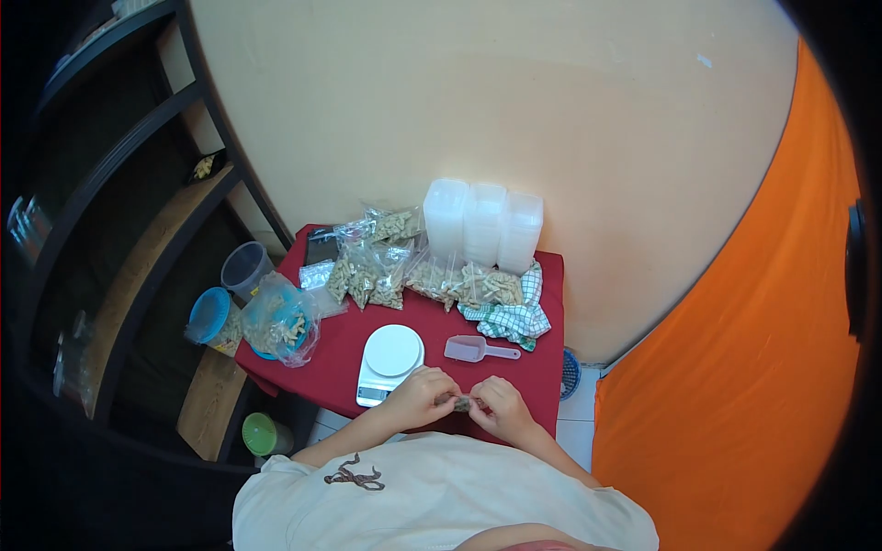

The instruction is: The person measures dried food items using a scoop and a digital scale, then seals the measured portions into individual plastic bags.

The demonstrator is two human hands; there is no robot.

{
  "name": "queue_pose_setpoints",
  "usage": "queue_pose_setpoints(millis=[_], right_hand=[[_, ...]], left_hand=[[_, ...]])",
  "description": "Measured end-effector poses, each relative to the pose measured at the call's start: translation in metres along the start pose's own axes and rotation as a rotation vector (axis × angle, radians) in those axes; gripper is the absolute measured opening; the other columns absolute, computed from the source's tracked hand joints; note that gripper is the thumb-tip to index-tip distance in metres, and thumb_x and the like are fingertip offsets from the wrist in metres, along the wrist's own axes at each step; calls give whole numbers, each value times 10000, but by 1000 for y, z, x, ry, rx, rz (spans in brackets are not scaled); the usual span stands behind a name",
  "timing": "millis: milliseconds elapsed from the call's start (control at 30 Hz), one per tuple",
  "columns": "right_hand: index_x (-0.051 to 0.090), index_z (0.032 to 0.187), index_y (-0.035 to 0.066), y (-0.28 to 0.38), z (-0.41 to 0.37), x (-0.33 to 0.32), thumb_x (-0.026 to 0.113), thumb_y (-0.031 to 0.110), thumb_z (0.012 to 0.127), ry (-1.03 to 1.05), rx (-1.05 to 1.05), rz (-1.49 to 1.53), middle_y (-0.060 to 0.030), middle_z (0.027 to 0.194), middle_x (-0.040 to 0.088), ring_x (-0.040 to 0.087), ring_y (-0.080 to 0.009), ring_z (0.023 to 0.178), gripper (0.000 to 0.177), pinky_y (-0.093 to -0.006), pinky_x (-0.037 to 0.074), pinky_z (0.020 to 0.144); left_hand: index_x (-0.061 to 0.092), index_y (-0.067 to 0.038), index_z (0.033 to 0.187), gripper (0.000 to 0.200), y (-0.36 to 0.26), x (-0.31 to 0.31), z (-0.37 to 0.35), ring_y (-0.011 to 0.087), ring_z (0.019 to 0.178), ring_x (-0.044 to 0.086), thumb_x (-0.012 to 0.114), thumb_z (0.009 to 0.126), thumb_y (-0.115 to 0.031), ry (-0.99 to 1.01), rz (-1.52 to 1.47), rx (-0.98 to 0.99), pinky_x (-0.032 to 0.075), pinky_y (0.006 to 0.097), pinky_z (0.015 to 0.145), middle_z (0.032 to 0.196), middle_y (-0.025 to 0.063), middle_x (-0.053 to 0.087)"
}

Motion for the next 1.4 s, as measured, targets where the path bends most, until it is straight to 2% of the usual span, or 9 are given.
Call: queue_pose_setpoints(millis=[233,333,700,1033,1167,1267,1300,1333,1400], right_hand=[[541,769,22,-1,-12,-5,637,28,686,-6,-4,1,-95,689,519,519,-257,645,127,-365,421,599],[542,777,25,0,-14,-6,640,-5,665,-23,-26,10,-84,654,506,511,-242,603,152,-345,411,560],[531,766,14,-1,-16,0,642,-41,641,-59,-17,81,-104,709,546,541,-268,647,176,-355,449,604],[541,761,11,11,3,21,632,-70,618,-97,-31,84,-108,734,574,554,-261,641,188,-338,456,566],[546,762,4,18,33,32,630,-72,647,-102,1,-1,-112,747,584,570,-255,662,161,-326,467,589],[545,773,-1,18,65,36,622,-70,690,-191,95,-71,-109,745,585,577,-235,669,133,-309,466,609],[544,778,-3,16,76,38,615,-69,708,-209,142,-62,-107,746,584,577,-225,670,119,-301,461,614],[544,782,-4,14,88,40,607,-68,726,-225,190,-55,-106,748,583,577,-215,672,106,-294,456,618],[544,810,-9,7,114,50,587,-62,756,-235,194,-124,-92,738,563,557,-173,660,86,-263,436,607]], left_hand=[[598,-46,767,102,4,5,-8,238,703,561,651,696,-97,-34,27,57,421,352,661,733,69,590],[602,-45,757,94,0,5,-5,239,693,562,652,691,-89,1,16,23,426,350,650,725,70,588],[619,-57,775,89,8,-11,-16,233,743,586,644,692,-76,111,48,-64,438,349,703,750,65,609],[635,-63,770,74,27,-57,-31,209,748,584,666,707,-86,134,29,-56,432,330,701,778,39,633],[639,-71,747,75,47,-88,-42,202,739,582,686,708,-115,55,48,-74,432,328,699,750,29,629],[614,-36,1014,339,54,-128,-52,253,821,586,710,717,-169,-174,194,-43,435,356,759,863,84,619],[572,-23,1116,460,56,-145,-60,268,895,568,706,726,-227,-142,178,-77,431,368,794,971,108,601],[572,-23,1116,460,62,-157,-70,268,895,568,706,726,-227,-149,173,-73,431,368,794,971,108,601],[576,-21,1107,477,75,-177,-93,274,895,573,727,700,-220,-421,273,-44,429,378,805,968,110,611]])
Point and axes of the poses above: each hand's wrist, its own z-axis towards the middle knuckle, its own x-axis out of the palm, y = z × x, the point moved 1 cm from there along z, towards the middle knuckle
